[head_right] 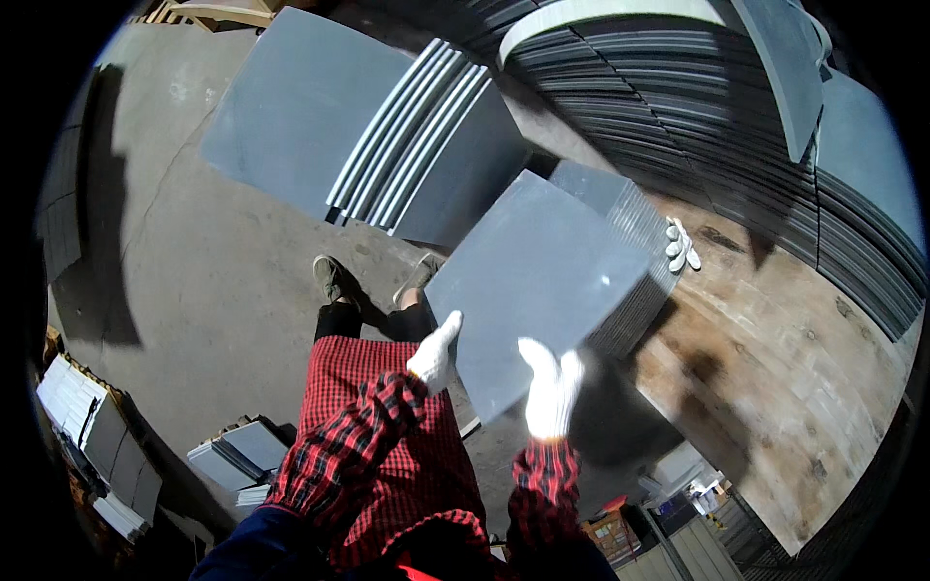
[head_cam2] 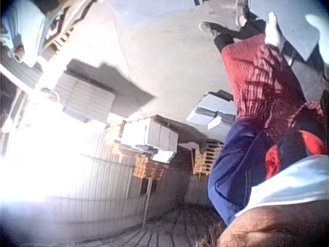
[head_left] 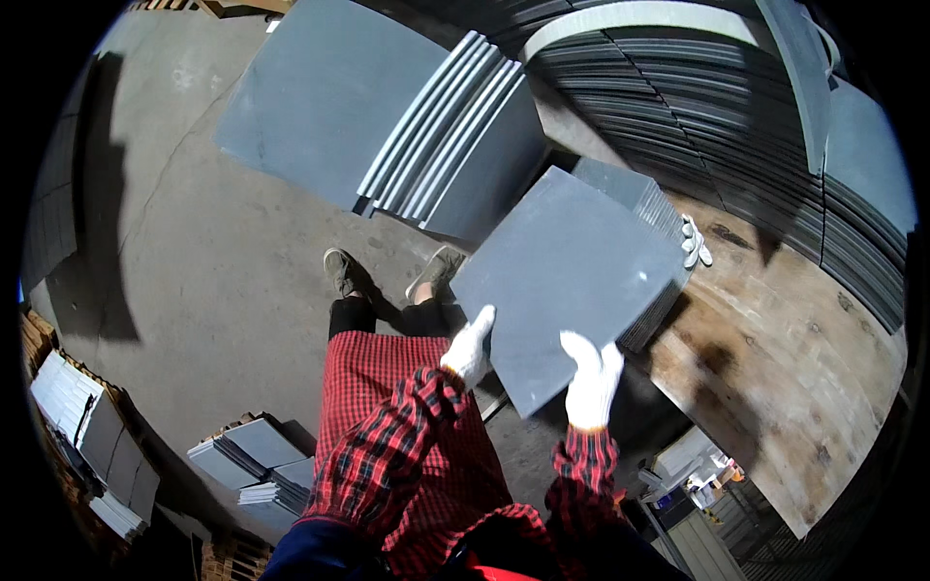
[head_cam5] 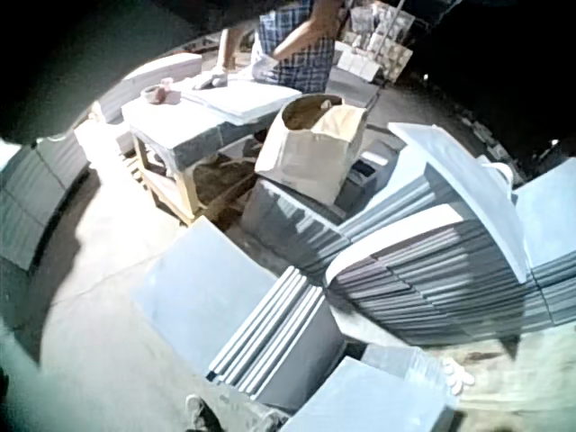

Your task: The person repeatedly picks up flat gray sheets from a stack and places them onto a wooden pallet. The person wears white gloves and handles the sheets one at a time, building a new stack on the pallet.

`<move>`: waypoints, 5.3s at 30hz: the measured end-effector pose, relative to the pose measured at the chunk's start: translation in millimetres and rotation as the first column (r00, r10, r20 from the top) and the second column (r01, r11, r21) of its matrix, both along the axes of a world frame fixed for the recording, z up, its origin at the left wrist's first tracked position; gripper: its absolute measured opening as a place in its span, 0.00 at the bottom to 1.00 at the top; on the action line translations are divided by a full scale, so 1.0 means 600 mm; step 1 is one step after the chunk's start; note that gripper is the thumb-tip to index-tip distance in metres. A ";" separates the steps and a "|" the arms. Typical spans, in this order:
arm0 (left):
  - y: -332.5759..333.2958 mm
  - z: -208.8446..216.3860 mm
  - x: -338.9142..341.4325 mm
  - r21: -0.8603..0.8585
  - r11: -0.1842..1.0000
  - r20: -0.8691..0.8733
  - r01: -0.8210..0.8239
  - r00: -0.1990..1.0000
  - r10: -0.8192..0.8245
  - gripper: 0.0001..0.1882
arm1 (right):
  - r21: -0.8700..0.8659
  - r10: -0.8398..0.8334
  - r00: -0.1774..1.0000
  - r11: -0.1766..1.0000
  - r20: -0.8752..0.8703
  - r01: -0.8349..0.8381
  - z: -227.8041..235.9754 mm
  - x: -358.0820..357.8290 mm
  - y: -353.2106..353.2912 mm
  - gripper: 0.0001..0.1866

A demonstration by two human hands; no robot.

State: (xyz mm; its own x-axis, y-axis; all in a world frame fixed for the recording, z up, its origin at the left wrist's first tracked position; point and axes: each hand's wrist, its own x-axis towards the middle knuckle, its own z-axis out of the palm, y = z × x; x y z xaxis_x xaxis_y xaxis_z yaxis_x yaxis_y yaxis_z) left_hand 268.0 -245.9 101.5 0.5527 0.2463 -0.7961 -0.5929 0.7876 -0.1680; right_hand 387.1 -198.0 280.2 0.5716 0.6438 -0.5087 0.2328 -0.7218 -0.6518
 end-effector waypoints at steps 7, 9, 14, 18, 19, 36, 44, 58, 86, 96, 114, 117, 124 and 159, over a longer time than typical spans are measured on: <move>0.092 -0.028 0.116 -0.009 0.990 -0.173 0.142 0.975 -0.141 0.33 | 0.128 -0.069 0.990 0.988 -0.124 0.085 -0.154 0.125 0.087 0.12; 0.065 -0.112 0.156 0.084 0.980 -0.263 0.179 0.953 -0.152 0.33 | 0.132 -0.040 0.987 0.989 -0.154 0.061 -0.185 0.136 0.119 0.12; 0.112 -0.124 0.199 0.024 0.984 -0.249 0.178 0.954 -0.167 0.30 | -0.072 0.095 0.990 0.994 0.108 -0.087 -0.255 0.188 0.173 0.18; 0.143 -0.123 0.201 0.056 0.994 -0.224 0.092 0.971 -0.077 0.25 | -0.121 0.147 0.973 0.985 0.179 -0.126 -0.284 0.183 0.211 0.22; 0.151 -0.124 0.200 0.066 0.995 -0.215 0.077 0.975 -0.061 0.24 | -0.134 0.193 0.956 0.977 0.220 -0.166 -0.293 0.182 0.215 0.22; 0.082 -0.086 0.110 0.034 0.966 -0.396 -0.256 0.884 0.248 0.22 | -0.353 0.718 0.250 0.576 0.650 -0.737 -0.241 0.238 0.198 0.33; -0.041 -0.082 0.209 -0.062 0.983 -0.199 0.175 0.963 -0.184 0.45 | -0.719 0.835 -0.136 0.362 0.533 -0.593 -0.265 0.443 0.087 0.29; -0.020 -0.046 0.311 0.195 0.905 -0.442 0.377 0.858 -0.263 0.48 | -0.418 0.680 0.166 0.604 0.714 -0.679 -0.252 0.441 0.205 0.35; -0.008 -0.079 0.194 0.248 0.861 -0.774 0.445 0.625 -0.101 0.35 | -0.332 0.728 0.487 0.667 0.482 -0.667 -0.327 0.238 0.304 0.52; 0.058 -0.203 0.019 0.313 0.905 -0.751 0.287 0.658 0.051 0.25 | -0.272 0.675 0.431 0.678 0.599 -0.683 -0.408 0.061 0.399 0.47; 0.004 -0.202 -0.085 0.167 0.223 -0.983 0.960 0.145 0.110 0.19 | -0.605 0.818 -0.182 0.235 0.546 -0.760 -0.397 0.320 0.335 0.36; -0.016 -0.192 -0.082 0.170 0.414 -0.913 0.894 0.301 -0.275 0.21 | -0.956 0.785 -0.583 0.041 0.210 -0.290 -0.398 0.383 0.297 0.36; -0.094 -0.217 -0.072 0.130 0.373 -0.912 0.919 0.259 -0.319 0.22 | -0.871 0.669 -0.646 0.004 0.367 -0.491 -0.454 0.277 0.245 0.26; -0.081 -0.140 0.043 0.335 0.386 -0.792 0.859 0.479 -0.379 0.30 | -0.482 0.763 0.237 0.583 0.602 -0.654 -0.238 0.408 0.019 0.31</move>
State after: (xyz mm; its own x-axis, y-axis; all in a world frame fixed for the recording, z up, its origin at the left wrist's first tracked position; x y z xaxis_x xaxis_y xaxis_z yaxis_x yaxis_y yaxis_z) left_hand 293.6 -294.3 17.8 0.3347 0.5550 -0.7616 0.3629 0.6699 0.6477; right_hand 632.0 -186.4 137.5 0.0797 0.9537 -0.2899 0.9955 -0.0611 0.0728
